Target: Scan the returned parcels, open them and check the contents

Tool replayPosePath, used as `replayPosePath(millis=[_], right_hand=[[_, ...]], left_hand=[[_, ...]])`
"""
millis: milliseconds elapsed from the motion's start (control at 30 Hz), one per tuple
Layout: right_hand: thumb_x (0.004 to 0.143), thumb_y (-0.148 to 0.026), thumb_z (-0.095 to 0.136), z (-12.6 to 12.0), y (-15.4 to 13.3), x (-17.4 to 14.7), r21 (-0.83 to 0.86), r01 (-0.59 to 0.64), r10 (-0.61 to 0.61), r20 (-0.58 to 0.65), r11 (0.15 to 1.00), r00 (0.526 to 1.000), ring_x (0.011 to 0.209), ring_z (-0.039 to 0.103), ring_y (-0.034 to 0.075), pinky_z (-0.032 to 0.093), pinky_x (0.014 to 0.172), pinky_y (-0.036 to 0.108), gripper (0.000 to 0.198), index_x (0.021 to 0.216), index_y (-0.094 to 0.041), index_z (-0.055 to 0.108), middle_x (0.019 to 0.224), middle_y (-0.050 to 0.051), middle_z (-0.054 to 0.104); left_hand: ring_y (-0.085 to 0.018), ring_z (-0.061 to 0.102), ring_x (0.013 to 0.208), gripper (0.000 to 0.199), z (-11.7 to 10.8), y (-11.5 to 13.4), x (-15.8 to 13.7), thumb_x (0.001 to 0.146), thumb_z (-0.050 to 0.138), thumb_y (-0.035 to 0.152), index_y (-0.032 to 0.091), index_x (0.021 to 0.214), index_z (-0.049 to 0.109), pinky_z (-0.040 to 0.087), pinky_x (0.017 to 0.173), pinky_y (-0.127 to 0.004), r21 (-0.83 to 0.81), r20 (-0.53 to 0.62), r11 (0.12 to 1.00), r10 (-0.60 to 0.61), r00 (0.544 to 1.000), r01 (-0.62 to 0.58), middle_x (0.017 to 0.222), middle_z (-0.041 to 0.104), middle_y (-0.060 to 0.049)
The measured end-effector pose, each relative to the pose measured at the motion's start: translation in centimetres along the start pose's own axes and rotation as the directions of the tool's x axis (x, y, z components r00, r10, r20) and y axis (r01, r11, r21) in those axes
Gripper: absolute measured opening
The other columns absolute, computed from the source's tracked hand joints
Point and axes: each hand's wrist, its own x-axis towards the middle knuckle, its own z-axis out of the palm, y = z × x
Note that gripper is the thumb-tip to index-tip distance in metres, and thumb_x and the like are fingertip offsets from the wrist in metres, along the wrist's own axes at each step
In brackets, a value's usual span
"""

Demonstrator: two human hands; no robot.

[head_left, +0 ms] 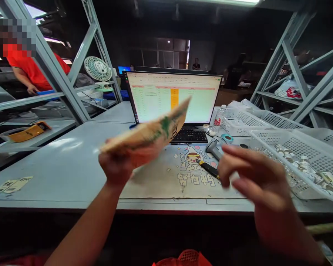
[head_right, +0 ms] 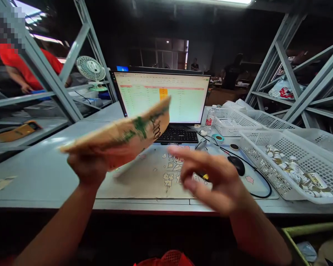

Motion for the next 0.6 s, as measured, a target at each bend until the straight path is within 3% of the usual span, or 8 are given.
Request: replayPosePath(millis=[33, 67, 167, 233, 267, 400, 500, 600], right_hand=[[0.1, -0.034, 0.059, -0.7, 2.4, 0.4, -0.085, -0.071, 0.065, -0.073, 0.994, 0.995, 0.069, 0.066, 0.019, 0.058, 0.073, 0.035, 0.051, 0.152, -0.037, 0.057, 0.078, -0.001, 0.07], [0.099, -0.034, 0.06, -1.5, 5.2, 0.5, -0.208, -0.189, 0.158, -0.156, 0.96, 0.975, 0.075, 0.068, 0.02, 0.058, 0.078, 0.037, 0.052, 0.151, -0.031, 0.058, 0.083, 0.001, 0.072], [0.095, -0.039, 0.06, -3.1, 13.9, -1.6, -0.532, -0.545, 0.436, -0.327, 0.648, 0.839, 0.09, 0.071, 0.026, 0.057, 0.091, 0.043, 0.053, 0.144, -0.017, 0.064, 0.104, 0.01, 0.076], [0.096, -0.041, 0.056, -3.5, 18.4, -3.7, -0.671, -0.617, 0.55, -0.356, 0.412, 0.755, 0.113, 0.069, 0.034, 0.053, 0.102, 0.047, 0.057, 0.144, -0.012, 0.063, 0.125, 0.018, 0.073], [0.098, -0.042, 0.055, -3.4, 19.9, -4.5, -0.716, -0.619, 0.601, -0.351, 0.322, 0.718, 0.123, 0.066, 0.036, 0.05, 0.106, 0.048, 0.059, 0.146, -0.01, 0.06, 0.135, 0.021, 0.069], [0.102, -0.047, 0.05, -2.0, 22.7, -5.4, -0.792, -0.599, 0.757, -0.315, 0.123, 0.572, 0.133, 0.061, 0.039, 0.048, 0.108, 0.048, 0.065, 0.152, -0.005, 0.051, 0.145, 0.026, 0.061], [0.101, -0.045, 0.052, -0.8, 23.6, -4.3, -0.8, -0.598, 0.807, -0.324, 0.045, 0.494, 0.127, 0.064, 0.041, 0.048, 0.106, 0.05, 0.062, 0.147, -0.002, 0.05, 0.133, 0.028, 0.067], [0.096, -0.033, 0.056, -0.1, 24.6, -2.9, -0.783, -0.622, 0.831, -0.337, 0.014, 0.443, 0.125, 0.065, 0.04, 0.049, 0.103, 0.049, 0.055, 0.141, -0.002, 0.052, 0.129, 0.029, 0.068]], left_hand=[[-0.015, 0.067, 0.075, 0.009, -0.7, 1.2, -1.0, 0.079, 0.065, 0.01, 0.017, 0.086, 0.065, 0.053, 0.068, -0.025, -0.002, 0.174, 0.989, 0.147, 0.974, -0.149, 0.083, 0.071, -0.001], [-0.018, 0.071, 0.086, 0.015, -1.2, 2.3, -2.1, 0.083, 0.063, 0.007, 0.018, 0.093, 0.067, 0.057, 0.077, -0.028, -0.057, 0.387, 0.972, 0.23, 0.893, -0.226, 0.093, 0.075, -0.004], [-0.022, 0.073, 0.107, 0.023, -1.7, 4.7, -5.2, 0.093, 0.06, 0.014, 0.021, 0.111, 0.071, 0.058, 0.096, -0.035, -0.139, 0.89, 0.987, 0.158, 0.428, -0.077, 0.114, 0.078, -0.007], [-0.024, 0.072, 0.113, 0.026, -1.0, 5.2, -6.5, 0.099, 0.061, 0.03, 0.022, 0.122, 0.072, 0.058, 0.099, -0.037, 0.008, 0.979, 0.997, -0.022, 0.203, 0.07, 0.122, 0.077, -0.007], [-0.025, 0.071, 0.116, 0.031, -0.4, 5.2, -7.1, 0.101, 0.06, 0.038, 0.022, 0.126, 0.071, 0.058, 0.102, -0.038, 0.092, 0.977, 0.99, -0.111, 0.183, 0.109, 0.127, 0.076, -0.008], [-0.035, 0.044, 0.151, 0.055, 2.9, 4.3, -9.9, 0.104, 0.055, 0.052, 0.018, 0.147, 0.061, 0.034, 0.127, -0.055, 0.339, 0.885, 0.941, -0.323, 0.334, 0.012, 0.159, 0.054, -0.013], [-0.041, 0.018, 0.162, 0.076, 4.8, 3.5, -13.2, 0.101, 0.056, 0.062, 0.017, 0.161, 0.046, 0.018, 0.131, -0.064, 0.368, 0.908, 0.924, -0.334, 0.253, -0.099, 0.173, 0.028, -0.014], [-0.037, 0.007, 0.164, 0.08, 5.1, 3.0, -15.9, 0.102, 0.05, 0.065, 0.019, 0.167, 0.035, 0.008, 0.134, -0.061, 0.338, 0.919, 0.931, -0.296, 0.26, -0.136, 0.176, 0.017, -0.012]])
